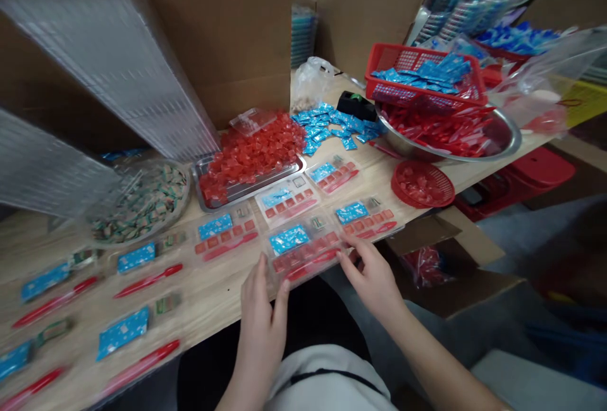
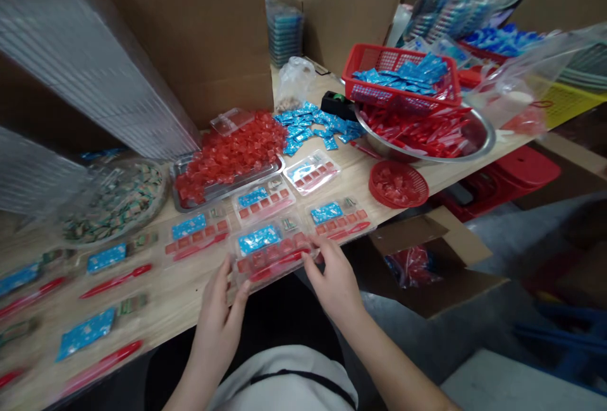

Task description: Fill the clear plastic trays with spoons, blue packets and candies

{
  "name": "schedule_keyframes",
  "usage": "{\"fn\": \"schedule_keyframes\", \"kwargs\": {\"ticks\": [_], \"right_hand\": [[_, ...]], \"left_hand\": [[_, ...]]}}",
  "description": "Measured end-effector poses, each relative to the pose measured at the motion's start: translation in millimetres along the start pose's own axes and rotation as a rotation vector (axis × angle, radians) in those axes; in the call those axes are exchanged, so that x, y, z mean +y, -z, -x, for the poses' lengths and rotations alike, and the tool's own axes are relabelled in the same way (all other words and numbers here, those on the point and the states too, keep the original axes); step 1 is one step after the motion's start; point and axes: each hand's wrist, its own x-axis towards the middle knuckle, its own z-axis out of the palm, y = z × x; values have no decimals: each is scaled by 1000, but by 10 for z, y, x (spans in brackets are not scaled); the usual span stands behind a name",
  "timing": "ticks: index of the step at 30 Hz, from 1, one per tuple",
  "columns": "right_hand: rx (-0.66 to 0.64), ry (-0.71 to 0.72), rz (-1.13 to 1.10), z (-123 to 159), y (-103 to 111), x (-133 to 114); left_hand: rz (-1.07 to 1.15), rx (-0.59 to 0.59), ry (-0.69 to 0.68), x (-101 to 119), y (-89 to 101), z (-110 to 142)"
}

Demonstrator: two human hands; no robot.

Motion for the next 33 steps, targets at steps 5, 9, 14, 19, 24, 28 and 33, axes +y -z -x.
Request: {"fn": "schedule_keyframes", "kwargs": {"ticks": [5, 9, 14, 19, 24, 28, 33], "right_hand": [[5, -10, -96, 77, -78, -94], [-33, 118, -83, 117, -62, -137], [122, 155, 348, -39, 0, -50], [99, 170, 555, -158, -69, -56], [44, 114, 486, -170, -126, -159], [10, 76, 311, -188, -130, -167], [9, -13, 141, -222, -104, -120]], "left_hand": [[433, 20, 348, 153, 133, -143], [768, -72, 534, 240, 386, -184], [875, 3, 592, 117, 643, -109], [936, -9, 612, -9, 584, 9], [986, -160, 571, -34, 418, 52], [967, -228, 555, -15, 391, 52], [974, -268, 538, -27, 383, 46]]}}
